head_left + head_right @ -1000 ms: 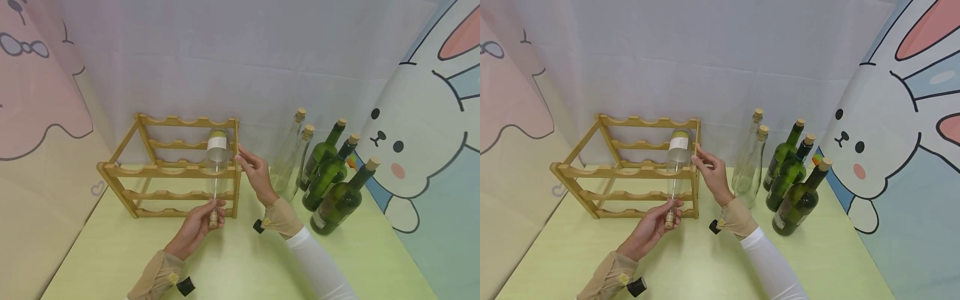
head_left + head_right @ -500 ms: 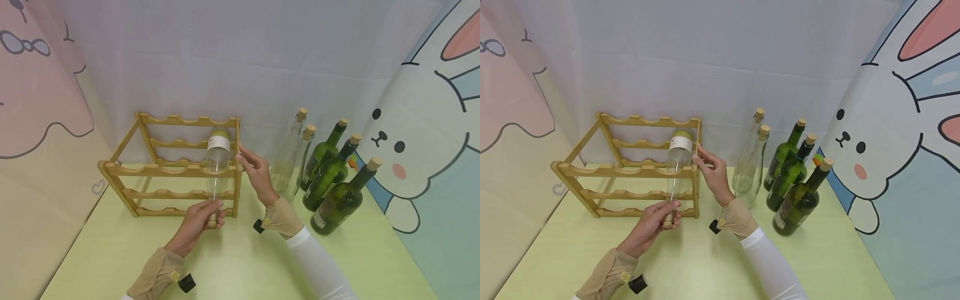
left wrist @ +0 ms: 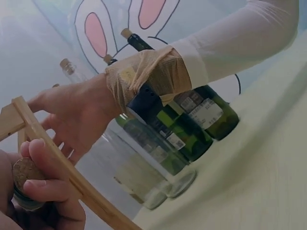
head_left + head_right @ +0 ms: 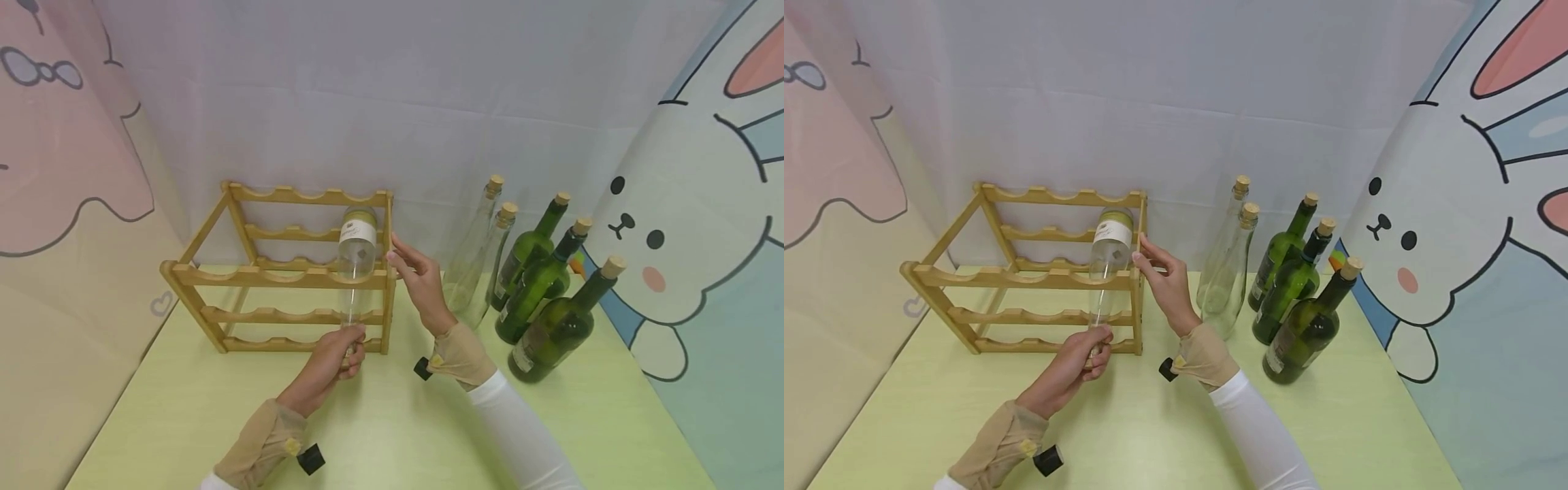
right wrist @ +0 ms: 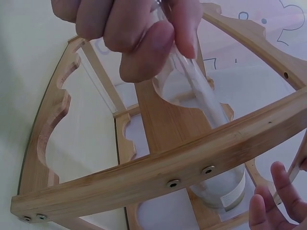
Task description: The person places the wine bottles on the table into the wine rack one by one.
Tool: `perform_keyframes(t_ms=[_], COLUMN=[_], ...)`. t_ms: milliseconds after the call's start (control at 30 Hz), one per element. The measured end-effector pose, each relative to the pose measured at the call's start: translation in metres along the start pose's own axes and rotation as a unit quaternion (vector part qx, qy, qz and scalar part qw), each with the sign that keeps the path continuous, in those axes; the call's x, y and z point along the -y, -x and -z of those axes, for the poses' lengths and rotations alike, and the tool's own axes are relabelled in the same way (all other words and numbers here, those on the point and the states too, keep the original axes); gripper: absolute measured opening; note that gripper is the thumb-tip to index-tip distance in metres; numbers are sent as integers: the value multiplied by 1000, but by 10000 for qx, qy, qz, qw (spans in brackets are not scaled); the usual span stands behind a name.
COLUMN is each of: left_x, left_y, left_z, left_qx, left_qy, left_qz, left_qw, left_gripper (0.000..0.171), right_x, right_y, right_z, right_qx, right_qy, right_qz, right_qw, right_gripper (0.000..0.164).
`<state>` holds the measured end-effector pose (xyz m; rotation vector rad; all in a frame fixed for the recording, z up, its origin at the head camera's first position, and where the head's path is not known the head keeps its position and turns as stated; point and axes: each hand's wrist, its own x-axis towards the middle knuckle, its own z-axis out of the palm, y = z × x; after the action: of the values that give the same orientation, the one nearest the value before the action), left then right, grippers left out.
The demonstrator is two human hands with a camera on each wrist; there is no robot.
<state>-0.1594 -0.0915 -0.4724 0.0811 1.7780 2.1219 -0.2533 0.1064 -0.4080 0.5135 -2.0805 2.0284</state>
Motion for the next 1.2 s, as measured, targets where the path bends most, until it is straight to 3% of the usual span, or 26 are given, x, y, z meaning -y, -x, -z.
perform_keyframes(t_ms=[200, 400, 733, 967, 1067, 1200], left_x=[-5, -8, -11, -9, -7, -4], left_y=[0, 0, 2, 5, 10, 23], left_z=[-7, -10, -11, -5, -2, 4], left_qx=[-442, -763, -850, -777, -727, -899], left_qy=[-580, -849, -896, -786, -705, -799], left_qz=[-98, -102, -98, -60, -82, -119], left_qw=[9973, 9934, 9923, 9939, 9948, 9927], left_gripper=[40, 35, 33, 58, 64, 63], right_x=[0, 2, 1, 9, 11, 12], right_y=[0, 0, 0, 2, 12, 44], right_z=[1, 0, 1, -1, 0, 7], right_qx=[24, 44, 49, 87, 46, -44], right_qy=[45, 38, 88, 276, 495, 861], right_qz=[-54, -77, -65, -144, -266, -337], right_qw=[10000, 10000, 9999, 9995, 9984, 9957], right_gripper=[44, 44, 44, 47, 49, 49])
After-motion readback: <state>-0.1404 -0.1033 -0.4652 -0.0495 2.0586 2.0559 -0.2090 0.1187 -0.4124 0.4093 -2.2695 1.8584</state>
